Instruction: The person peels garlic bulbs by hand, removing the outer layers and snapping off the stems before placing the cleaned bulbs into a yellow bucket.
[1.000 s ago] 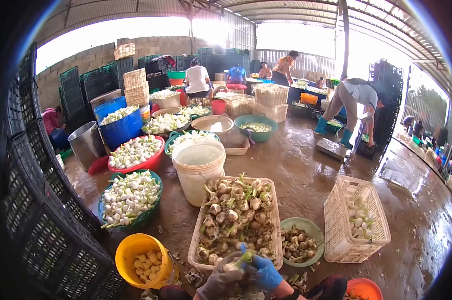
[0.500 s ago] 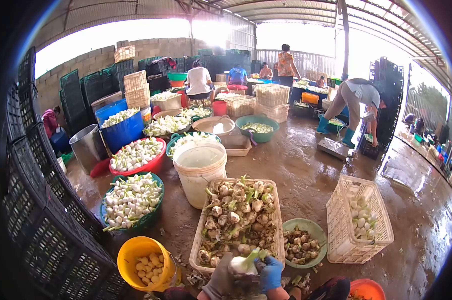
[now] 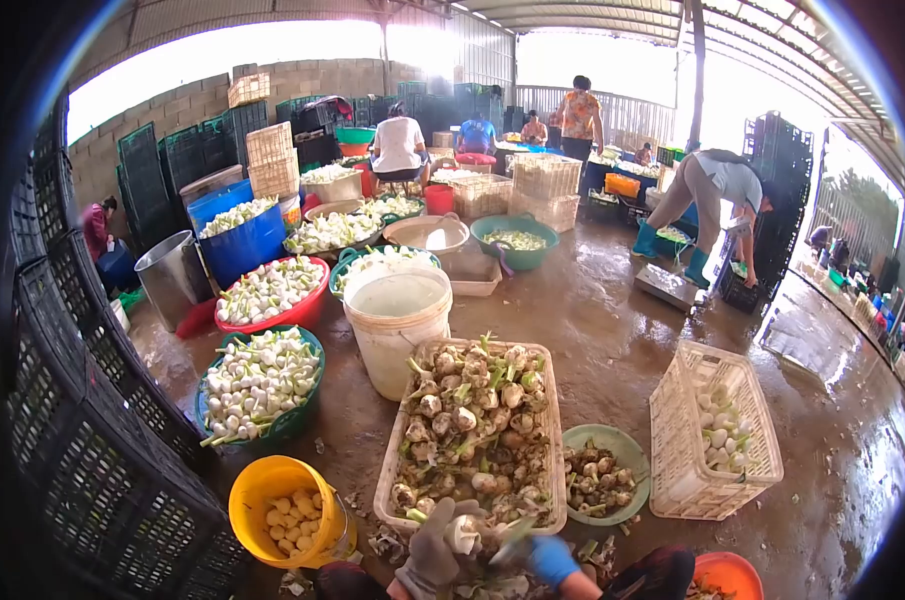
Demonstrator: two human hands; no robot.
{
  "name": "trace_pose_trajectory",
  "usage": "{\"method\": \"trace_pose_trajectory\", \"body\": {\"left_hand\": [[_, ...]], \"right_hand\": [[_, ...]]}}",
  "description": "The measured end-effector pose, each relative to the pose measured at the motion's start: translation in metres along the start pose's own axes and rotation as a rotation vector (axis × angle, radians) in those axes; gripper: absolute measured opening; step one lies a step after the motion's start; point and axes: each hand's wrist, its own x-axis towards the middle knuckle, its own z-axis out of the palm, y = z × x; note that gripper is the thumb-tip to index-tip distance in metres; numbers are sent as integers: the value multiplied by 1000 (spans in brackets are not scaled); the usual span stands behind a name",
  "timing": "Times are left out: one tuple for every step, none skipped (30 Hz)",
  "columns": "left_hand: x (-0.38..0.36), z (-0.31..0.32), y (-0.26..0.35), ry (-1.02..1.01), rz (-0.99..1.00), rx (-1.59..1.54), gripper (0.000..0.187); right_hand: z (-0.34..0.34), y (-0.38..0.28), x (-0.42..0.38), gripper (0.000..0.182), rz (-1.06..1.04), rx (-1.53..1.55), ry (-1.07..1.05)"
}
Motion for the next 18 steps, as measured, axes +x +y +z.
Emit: {"method": "trace_pose_trajectory", "body": {"left_hand": [[2, -3, -6, 50, -109, -6, 30], [2, 0, -3, 102, -103, 60, 33], [-2, 7, 1, 156, -47, 109, 29], [-1, 7, -9, 166, -84, 61, 27], [1, 6, -17, 168, -116, 16, 25], [-1, 8, -20, 168, -131, 44, 26], [-1, 9, -20, 157, -137, 45, 26], [1, 10, -19, 176, 34, 246, 27], [2, 9, -18, 199, 207, 441, 28], [1, 9, -15, 205, 343, 572, 25], [-1, 7, -11, 211, 467, 705, 21], [4, -1, -17, 145, 536, 851, 19], [9, -6, -25, 72, 425, 706, 20], [13, -12, -37, 60, 423, 659, 25], [13, -12, -38, 121, 357, 538, 28], [13, -14, -39, 93, 327, 389, 34], [9, -7, -23, 101, 158, 242, 37], [9, -4, -17, 93, 178, 184, 43]], "right_hand": [[9, -15, -17, 40, -206, -18, -126], [15, -20, -20, 46, -270, 187, 42], [16, -25, -22, 52, -327, 391, 213], [-4, -44, -18, 57, -233, 373, 271], [-10, -54, -11, 51, -249, 375, 333], [-11, -65, -7, 45, -277, 287, 315], [-11, -75, -4, 40, -303, 193, 296], [-10, -83, -3, 27, -297, 130, 355], [-6, -86, 0, 19, -331, 136, 412], [-3, -86, 4, 14, -344, 95, 430], [-1, -88, 5, 11, -352, 59, 438], [-4, -93, 4, 8, -344, 6, 444], [-7, -99, 0, 6, -321, -37, 433], [-6, -104, -1, 5, -311, -53, 496], [-4, -108, 0, 4, -302, -72, 555], [-2, -111, -3, 3, -310, -94, 595], [-3, -113, -3, 2, -330, -126, 651], [-5, -117, -3, 3, -319, -125, 679]]}}
